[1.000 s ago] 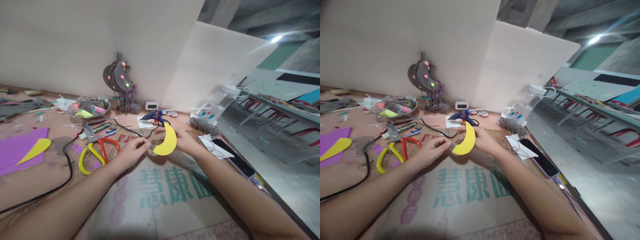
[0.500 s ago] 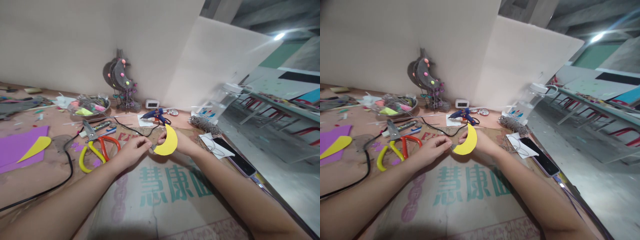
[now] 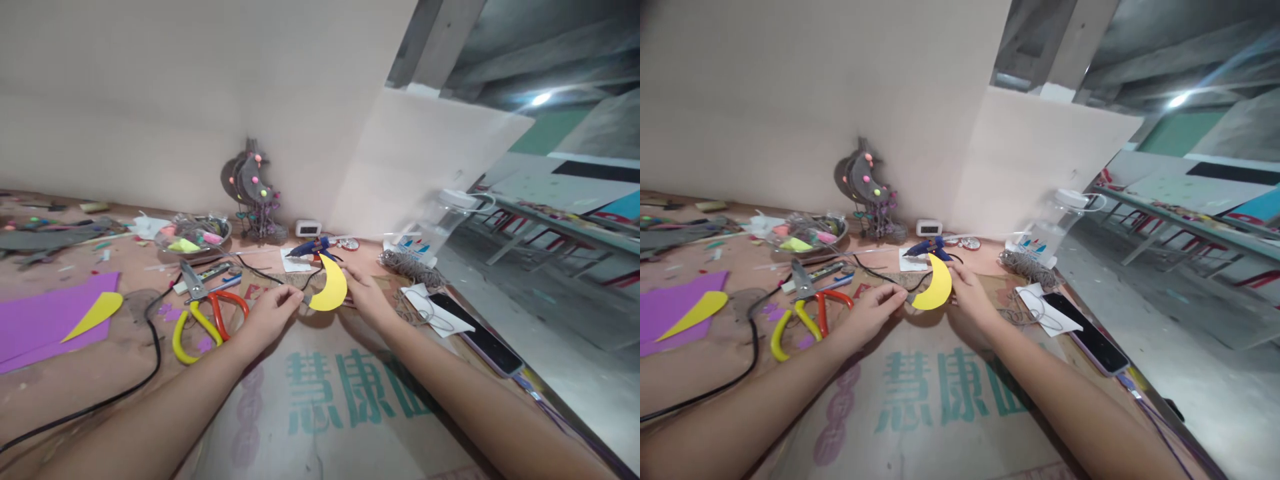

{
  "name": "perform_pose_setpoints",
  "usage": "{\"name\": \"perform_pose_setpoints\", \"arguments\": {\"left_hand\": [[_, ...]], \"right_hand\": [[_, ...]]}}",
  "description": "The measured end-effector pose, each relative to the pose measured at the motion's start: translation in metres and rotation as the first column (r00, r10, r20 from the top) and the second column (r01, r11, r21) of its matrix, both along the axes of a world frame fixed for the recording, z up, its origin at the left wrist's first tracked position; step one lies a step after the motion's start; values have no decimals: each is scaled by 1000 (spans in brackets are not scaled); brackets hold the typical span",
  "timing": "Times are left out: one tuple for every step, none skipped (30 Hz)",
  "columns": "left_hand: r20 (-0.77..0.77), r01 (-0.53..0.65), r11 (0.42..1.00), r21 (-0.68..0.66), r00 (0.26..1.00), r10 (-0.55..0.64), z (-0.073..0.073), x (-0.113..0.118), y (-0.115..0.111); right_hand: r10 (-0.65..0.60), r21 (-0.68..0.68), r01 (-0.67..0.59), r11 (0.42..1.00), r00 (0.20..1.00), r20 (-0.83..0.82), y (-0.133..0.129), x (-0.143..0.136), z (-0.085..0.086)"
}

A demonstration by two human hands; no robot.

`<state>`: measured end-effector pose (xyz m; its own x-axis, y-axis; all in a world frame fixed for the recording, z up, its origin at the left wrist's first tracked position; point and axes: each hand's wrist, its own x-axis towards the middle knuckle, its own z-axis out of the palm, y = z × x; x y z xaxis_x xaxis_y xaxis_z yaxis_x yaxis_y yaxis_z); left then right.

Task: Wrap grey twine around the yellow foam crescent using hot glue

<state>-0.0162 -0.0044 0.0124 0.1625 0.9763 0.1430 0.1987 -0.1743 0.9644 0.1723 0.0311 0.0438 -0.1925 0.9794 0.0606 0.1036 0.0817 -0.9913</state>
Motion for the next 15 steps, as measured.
{"name": "perform_pose_setpoints", "arguments": {"left_hand": [[13, -11, 1000, -17, 1000, 11, 0, 0, 0], [20, -22, 999, -27, 1000, 23, 0, 0, 1], [18, -30, 999, -28, 999, 30, 0, 1, 1], [16, -56, 998, -18, 998, 56, 0, 1, 1], [11, -54, 999, -3, 998, 54, 0, 1, 1], [8, -57, 998, 19, 998, 57, -1, 1, 1], [4, -50, 998, 34, 999, 50, -2, 1, 1], [3, -44, 998, 46, 999, 44, -3, 1, 1], [7, -35, 998, 46, 999, 35, -4, 2, 1], [15, -27, 999, 39, 1000, 26, -5, 2, 1], [33, -21, 999, 32, 999, 20, -6, 3, 1], [43, -7, 1000, 25, 999, 6, -6, 3, 0], [45, -3, 1000, 24, 999, 1, -6, 4, 0], [52, 2, 1000, 25, 999, -3, -5, 4, -1], [56, 6, 1000, 30, 998, -8, -3, 4, -2]], "right_hand": [[-26, -18, 25, 1000, 998, -52, 1, 1, 0], [-30, -24, 28, 999, 995, -95, 1, 3, 1], [-27, -26, 24, 999, 992, -120, -1, 3, 0], [-19, -25, 16, 1000, 993, -118, -4, 4, 0], [-3, -22, 1, 1000, 996, -95, -8, 4, -1], [13, -21, -15, 1000, 998, -54, -13, 3, -3], [30, -23, -30, 999, 1000, -6, -18, 3, -6], [45, -25, -44, 999, 998, 37, -23, 3, -10], [57, -30, -55, 998, 996, 67, -27, 3, -14], [62, -38, -59, 998, 995, 80, -30, 3, -17], [58, -45, -55, 998, 995, 80, -32, 3, -21], [51, -46, -47, 998, 996, 70, -33, 3, -23], [43, -43, -40, 998, 997, 58, -34, 3, -25], [35, -35, -34, 999, 998, 46, -34, 3, -26], [30, -26, -29, 999, 999, 38, -34, 3, -25]]}}
